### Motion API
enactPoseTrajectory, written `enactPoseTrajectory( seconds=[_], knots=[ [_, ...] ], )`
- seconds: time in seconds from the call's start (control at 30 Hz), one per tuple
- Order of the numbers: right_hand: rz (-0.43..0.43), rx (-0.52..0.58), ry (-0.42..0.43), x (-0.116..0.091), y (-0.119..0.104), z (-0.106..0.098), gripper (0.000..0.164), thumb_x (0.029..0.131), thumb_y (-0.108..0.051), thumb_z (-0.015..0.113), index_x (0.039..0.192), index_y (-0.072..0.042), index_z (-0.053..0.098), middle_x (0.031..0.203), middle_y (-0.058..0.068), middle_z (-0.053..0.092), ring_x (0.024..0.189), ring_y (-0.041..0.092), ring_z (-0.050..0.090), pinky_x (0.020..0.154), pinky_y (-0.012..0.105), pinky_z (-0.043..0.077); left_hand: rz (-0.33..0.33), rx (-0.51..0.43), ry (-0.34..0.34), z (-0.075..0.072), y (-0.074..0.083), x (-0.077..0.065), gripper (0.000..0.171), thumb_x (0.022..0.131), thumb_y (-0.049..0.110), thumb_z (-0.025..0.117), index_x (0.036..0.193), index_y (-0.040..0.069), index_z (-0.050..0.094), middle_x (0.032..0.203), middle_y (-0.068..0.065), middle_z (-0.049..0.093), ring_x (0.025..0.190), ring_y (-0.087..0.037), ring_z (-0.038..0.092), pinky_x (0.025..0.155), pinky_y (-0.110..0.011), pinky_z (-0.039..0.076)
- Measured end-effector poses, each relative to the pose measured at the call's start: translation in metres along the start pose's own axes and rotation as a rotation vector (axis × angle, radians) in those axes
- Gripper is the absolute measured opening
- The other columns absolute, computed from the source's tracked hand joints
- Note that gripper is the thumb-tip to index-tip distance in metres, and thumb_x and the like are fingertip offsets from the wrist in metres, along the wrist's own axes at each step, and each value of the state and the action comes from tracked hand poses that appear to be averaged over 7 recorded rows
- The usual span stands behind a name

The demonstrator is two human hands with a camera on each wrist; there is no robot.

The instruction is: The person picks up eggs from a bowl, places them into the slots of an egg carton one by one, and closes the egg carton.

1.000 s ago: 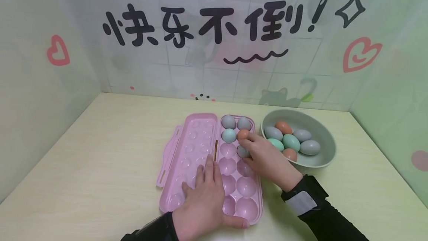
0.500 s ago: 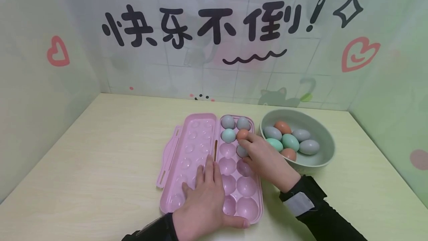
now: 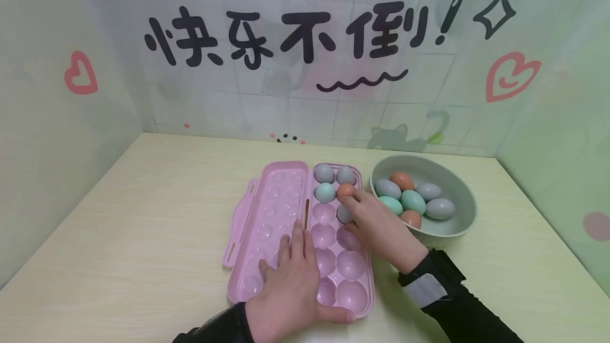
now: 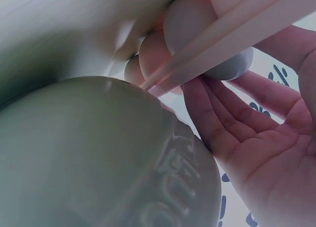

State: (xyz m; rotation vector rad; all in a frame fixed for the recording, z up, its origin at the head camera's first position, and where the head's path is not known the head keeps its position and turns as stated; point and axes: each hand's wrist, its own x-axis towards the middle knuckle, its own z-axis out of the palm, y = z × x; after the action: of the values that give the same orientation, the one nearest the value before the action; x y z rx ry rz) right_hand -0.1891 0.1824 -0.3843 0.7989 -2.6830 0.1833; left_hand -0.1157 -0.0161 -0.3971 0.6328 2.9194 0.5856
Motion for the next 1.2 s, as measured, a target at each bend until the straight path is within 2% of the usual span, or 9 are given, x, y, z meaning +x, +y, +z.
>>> enactPoseTrajectory(
  seconds=[0.17,0.37,0.5,0.63,0.73,0.8,0.87,1.0,1.2],
  knots=[
    [0.013,-0.006,-0.007,0.0,0.0,-0.001,0.038,0.073,-0.003,0.086,0.1,-0.002,0.06,0.097,0.011,0.055,0.087,0.027,0.055,0.076,0.037,0.05,-0.004,-0.009,0.002,0.0,0.0,0.0,0.147,0.05,0.079,0.079,0.152,-0.009,0.019,0.159,-0.025,0.008,0.14,-0.048,0.021,0.085,-0.081,0.028],
    [0.04,-0.064,-0.046,0.001,-0.002,-0.006,0.039,0.074,-0.012,0.088,0.1,0.002,0.064,0.094,0.011,0.055,0.084,0.024,0.054,0.072,0.033,0.05,-0.01,-0.012,0.002,0.0,0.0,0.0,0.148,0.05,0.079,0.079,0.152,-0.009,0.018,0.159,-0.025,0.008,0.14,-0.048,0.021,0.086,-0.081,0.027],
    [0.039,-0.046,-0.058,0.0,-0.001,-0.015,0.037,0.074,-0.013,0.087,0.101,0.0,0.064,0.092,0.008,0.054,0.083,0.023,0.054,0.07,0.032,0.05,-0.011,-0.008,0.0,0.0,0.0,0.0,0.148,0.05,0.078,0.08,0.152,-0.009,0.018,0.159,-0.025,0.008,0.14,-0.047,0.021,0.086,-0.08,0.028],
    [0.025,-0.019,0.004,-0.001,0.005,-0.03,0.031,0.078,-0.018,0.084,0.097,-0.002,0.065,0.091,0.006,0.055,0.078,0.02,0.052,0.065,0.03,0.048,-0.009,-0.001,0.005,0.0,0.0,0.0,0.149,0.049,0.079,0.079,0.152,-0.009,0.018,0.16,-0.024,0.007,0.14,-0.047,0.021,0.086,-0.08,0.028],
    [-0.014,-0.009,0.096,-0.003,0.014,-0.046,0.027,0.082,-0.018,0.08,0.097,0.0,0.067,0.093,0.009,0.058,0.08,0.023,0.056,0.07,0.036,0.05,-0.004,0.011,0.009,0.0,0.0,0.0,0.148,0.049,0.079,0.079,0.152,-0.009,0.019,0.159,-0.025,0.008,0.14,-0.047,0.022,0.085,-0.08,0.029],
    [-0.021,-0.004,0.136,-0.007,0.021,-0.058,0.024,0.084,-0.015,0.077,0.099,0.001,0.067,0.097,0.012,0.061,0.089,0.028,0.059,0.077,0.041,0.05,-0.001,0.011,0.011,0.001,0.001,0.0,0.148,0.049,0.079,0.079,0.152,-0.009,0.019,0.159,-0.025,0.009,0.14,-0.047,0.022,0.085,-0.08,0.029],
    [-0.002,0.003,0.154,-0.012,0.029,-0.072,0.024,0.084,-0.012,0.076,0.103,0.001,0.069,0.101,0.013,0.063,0.096,0.031,0.059,0.082,0.046,0.049,-0.001,0.013,0.009,0.001,0.001,0.0,0.148,0.049,0.079,0.079,0.152,-0.009,0.019,0.159,-0.025,0.009,0.14,-0.047,0.022,0.085,-0.08,0.029],
    [0.085,0.002,0.143,-0.026,0.044,-0.096,0.026,0.084,-0.013,0.078,0.104,0.002,0.069,0.102,0.015,0.063,0.097,0.032,0.059,0.08,0.048,0.049,-0.007,-0.002,0.003,0.002,0.001,0.0,0.149,0.049,0.078,0.08,0.152,-0.009,0.017,0.159,-0.024,0.008,0.14,-0.047,0.021,0.086,-0.08,0.028],
    [0.189,0.019,0.056,-0.041,0.062,-0.115,0.04,0.082,-0.01,0.08,0.113,0.01,0.065,0.109,0.025,0.06,0.101,0.04,0.058,0.083,0.053,0.047,-0.02,-0.001,-0.006,0.002,-0.001,0.0,0.15,0.048,0.079,0.079,0.152,-0.008,0.018,0.16,-0.024,0.006,0.141,-0.046,0.02,0.087,-0.08,0.027]
  ],
)
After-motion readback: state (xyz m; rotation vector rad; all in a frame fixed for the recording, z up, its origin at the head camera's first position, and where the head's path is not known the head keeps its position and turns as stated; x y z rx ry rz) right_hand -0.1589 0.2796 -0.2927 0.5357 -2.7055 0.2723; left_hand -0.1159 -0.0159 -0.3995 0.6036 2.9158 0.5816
